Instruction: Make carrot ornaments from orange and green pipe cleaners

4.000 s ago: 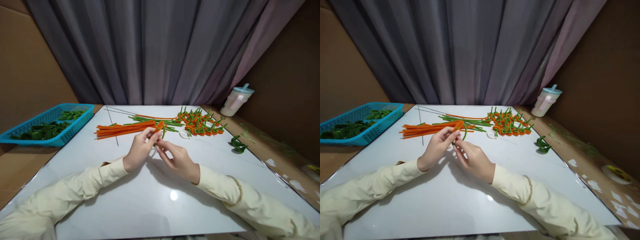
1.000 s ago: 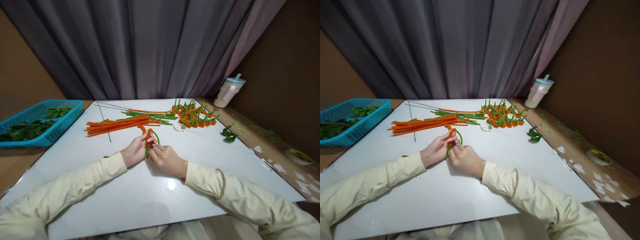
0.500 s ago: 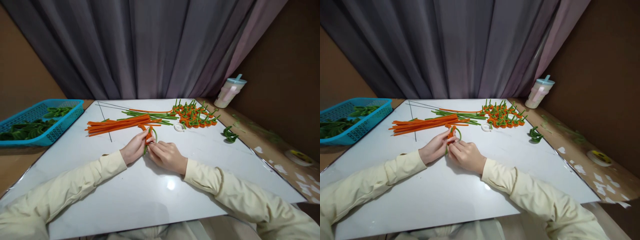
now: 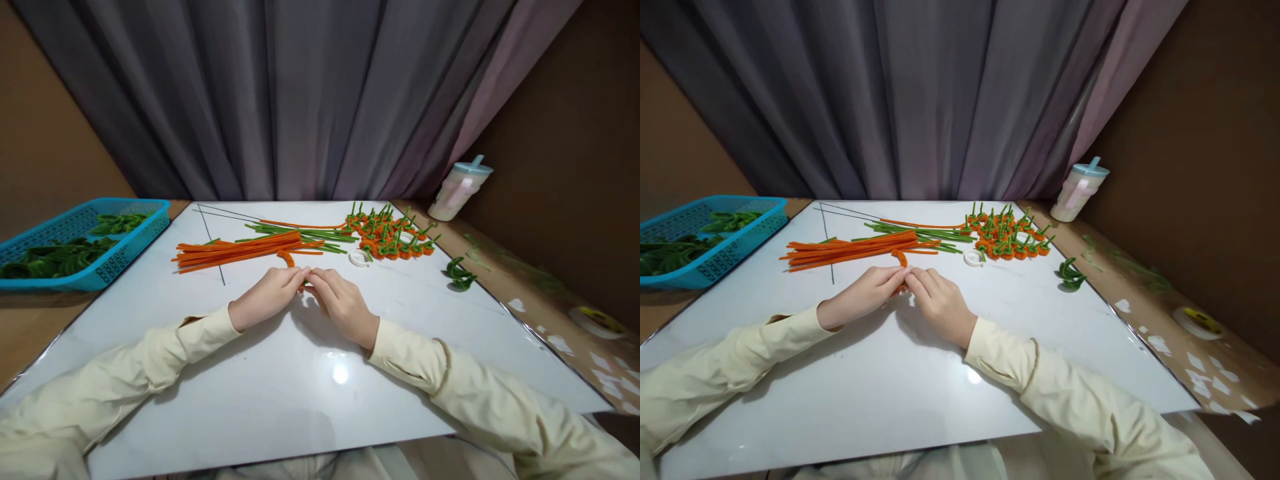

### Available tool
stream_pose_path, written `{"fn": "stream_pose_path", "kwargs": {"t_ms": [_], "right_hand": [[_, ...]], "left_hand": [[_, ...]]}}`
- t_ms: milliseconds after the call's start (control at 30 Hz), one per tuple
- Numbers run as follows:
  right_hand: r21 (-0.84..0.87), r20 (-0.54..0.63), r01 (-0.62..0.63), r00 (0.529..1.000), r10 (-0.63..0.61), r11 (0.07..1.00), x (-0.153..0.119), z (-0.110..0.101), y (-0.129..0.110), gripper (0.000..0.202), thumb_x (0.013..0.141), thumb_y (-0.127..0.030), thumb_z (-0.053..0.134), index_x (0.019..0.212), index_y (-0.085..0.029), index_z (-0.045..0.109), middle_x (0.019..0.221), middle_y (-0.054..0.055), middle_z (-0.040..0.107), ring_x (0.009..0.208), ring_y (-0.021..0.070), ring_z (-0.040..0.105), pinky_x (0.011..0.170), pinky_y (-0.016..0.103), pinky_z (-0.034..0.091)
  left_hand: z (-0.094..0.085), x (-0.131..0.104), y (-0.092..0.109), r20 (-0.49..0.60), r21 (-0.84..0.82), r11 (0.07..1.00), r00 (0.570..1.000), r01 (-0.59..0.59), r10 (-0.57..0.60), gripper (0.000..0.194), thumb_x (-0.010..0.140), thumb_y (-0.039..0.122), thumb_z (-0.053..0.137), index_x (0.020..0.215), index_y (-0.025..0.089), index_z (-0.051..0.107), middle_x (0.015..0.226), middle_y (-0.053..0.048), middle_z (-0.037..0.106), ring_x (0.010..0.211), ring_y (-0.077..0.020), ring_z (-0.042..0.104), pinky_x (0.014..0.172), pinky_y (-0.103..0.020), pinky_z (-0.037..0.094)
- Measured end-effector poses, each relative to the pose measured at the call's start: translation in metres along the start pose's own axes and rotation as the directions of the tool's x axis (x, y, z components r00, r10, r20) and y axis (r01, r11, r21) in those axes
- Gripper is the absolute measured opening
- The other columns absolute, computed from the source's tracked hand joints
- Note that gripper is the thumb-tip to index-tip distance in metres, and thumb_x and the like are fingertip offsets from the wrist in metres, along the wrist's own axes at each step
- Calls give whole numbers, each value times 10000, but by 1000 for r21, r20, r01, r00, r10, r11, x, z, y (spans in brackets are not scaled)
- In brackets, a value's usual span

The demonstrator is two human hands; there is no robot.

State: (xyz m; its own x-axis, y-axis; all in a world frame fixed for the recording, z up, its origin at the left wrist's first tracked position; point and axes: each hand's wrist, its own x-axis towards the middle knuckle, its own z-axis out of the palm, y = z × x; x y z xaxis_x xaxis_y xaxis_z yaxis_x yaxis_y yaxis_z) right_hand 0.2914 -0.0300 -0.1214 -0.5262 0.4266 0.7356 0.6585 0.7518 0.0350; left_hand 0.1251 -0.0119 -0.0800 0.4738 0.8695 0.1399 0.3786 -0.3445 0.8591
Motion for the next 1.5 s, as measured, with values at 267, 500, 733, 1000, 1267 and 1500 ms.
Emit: {"fn": "stream_pose_path", "kwargs": {"t_ms": [267,500,733,1000,1267,1500], "right_hand": [[-35,38,64,997,-62,997,0,-3,-1,242,872,-62,319,886,-113,555,732,76,602,663,166,511,574,263,425],[184,-94,-83,990,102,979,-4,2,5,234,774,0,365,782,-165,531,720,48,606,681,145,552,600,250,436],[122,-174,-55,982,76,991,-3,0,37,228,835,-29,372,772,-176,534,736,53,630,694,150,565,589,259,435],[-101,-10,160,987,-162,982,1,0,37,193,882,-176,470,1047,-109,543,1075,133,635,1065,241,532,820,375,427],[-185,-30,312,946,-323,932,2,-4,34,219,846,-49,395,839,-138,594,777,43,684,989,209,570,800,369,380],[-248,10,368,926,-378,896,1,-5,41,200,838,-63,423,823,-133,610,894,64,678,1029,221,542,824,382,361]], "left_hand": [[5,-4,1,-7,47,995,996,-86,87,274,866,235,445,603,205,519,549,24,497,503,-142,394,538,-251,246],[5,-4,5,-66,62,970,969,-235,239,216,803,106,533,615,210,558,557,19,430,543,-159,310,657,-250,256],[-20,3,9,107,45,937,934,-348,342,136,735,196,647,618,197,578,585,28,455,555,-139,335,902,-320,239],[-31,1,5,502,648,466,798,-603,334,251,927,292,326,801,156,495,720,-27,537,634,-165,453,687,-296,326],[-25,-4,11,605,638,295,700,-711,379,217,893,102,313,799,164,498,729,-22,573,652,-143,499,782,-313,319],[-24,-6,9,608,640,311,710,-703,355,275,940,309,319,805,156,503,664,-16,580,572,-140,506,739,-308,344]]}}
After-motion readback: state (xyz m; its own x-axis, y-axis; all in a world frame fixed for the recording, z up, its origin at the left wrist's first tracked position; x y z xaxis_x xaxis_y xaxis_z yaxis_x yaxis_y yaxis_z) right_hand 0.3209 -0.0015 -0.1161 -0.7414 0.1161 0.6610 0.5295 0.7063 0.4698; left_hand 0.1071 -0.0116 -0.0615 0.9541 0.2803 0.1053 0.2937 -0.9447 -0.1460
